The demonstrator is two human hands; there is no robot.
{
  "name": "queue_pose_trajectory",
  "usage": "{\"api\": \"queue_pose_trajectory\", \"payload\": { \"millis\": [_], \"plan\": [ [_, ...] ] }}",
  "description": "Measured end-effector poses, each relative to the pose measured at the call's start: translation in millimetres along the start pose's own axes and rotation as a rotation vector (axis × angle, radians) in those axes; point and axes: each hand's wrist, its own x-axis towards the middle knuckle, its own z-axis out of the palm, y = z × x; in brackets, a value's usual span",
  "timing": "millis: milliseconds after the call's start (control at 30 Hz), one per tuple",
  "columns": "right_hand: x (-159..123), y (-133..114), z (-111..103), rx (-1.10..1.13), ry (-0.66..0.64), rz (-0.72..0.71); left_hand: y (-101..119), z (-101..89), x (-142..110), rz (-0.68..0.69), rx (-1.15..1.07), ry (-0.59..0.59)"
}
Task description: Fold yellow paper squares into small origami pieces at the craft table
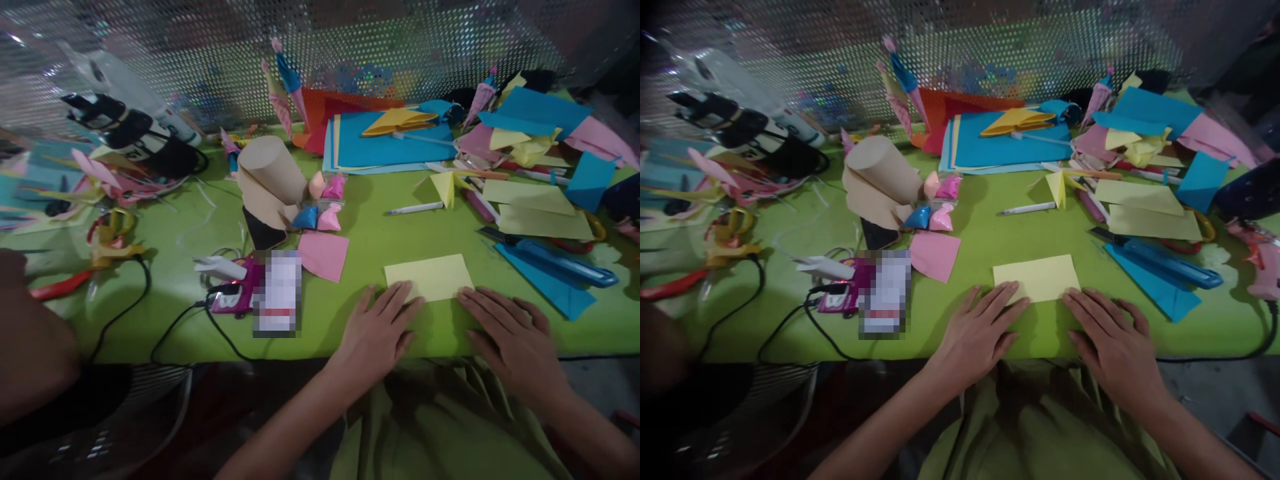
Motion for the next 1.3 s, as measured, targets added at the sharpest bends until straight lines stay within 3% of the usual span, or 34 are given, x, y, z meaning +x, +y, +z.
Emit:
{"api": "queue_pose_trajectory", "payload": {
  "millis": [367,433,533,667,933,1133,1300],
  "plan": [
    [0,1,1,0.035,0.024,0.004,-9,-10.5,-39,-0.14,0.031,-0.02],
    [0,1,2,0.034,0.025,0.008,-9,-8.4,-42,-0.134,0.025,0.009],
    [-1,3,5,0.028,0.027,0.003,-12,-5.6,-44,-0.161,-0.015,0.141],
    [-3,8,11,0.028,0.022,-0.017,-17,-7.7,-28,-0.278,-0.129,0.254],
    [-6,14,14,0.072,0.039,-0.016,-22,-16.6,44,-0.313,-0.139,0.074],
    [3,12,14,0.124,0.055,0.017,-15,-16.3,50,-0.341,-0.177,-0.012],
    [25,9,13,0.103,0.034,0.022,-9,-15.9,47,-0.384,-0.171,0.022]
  ]
}}
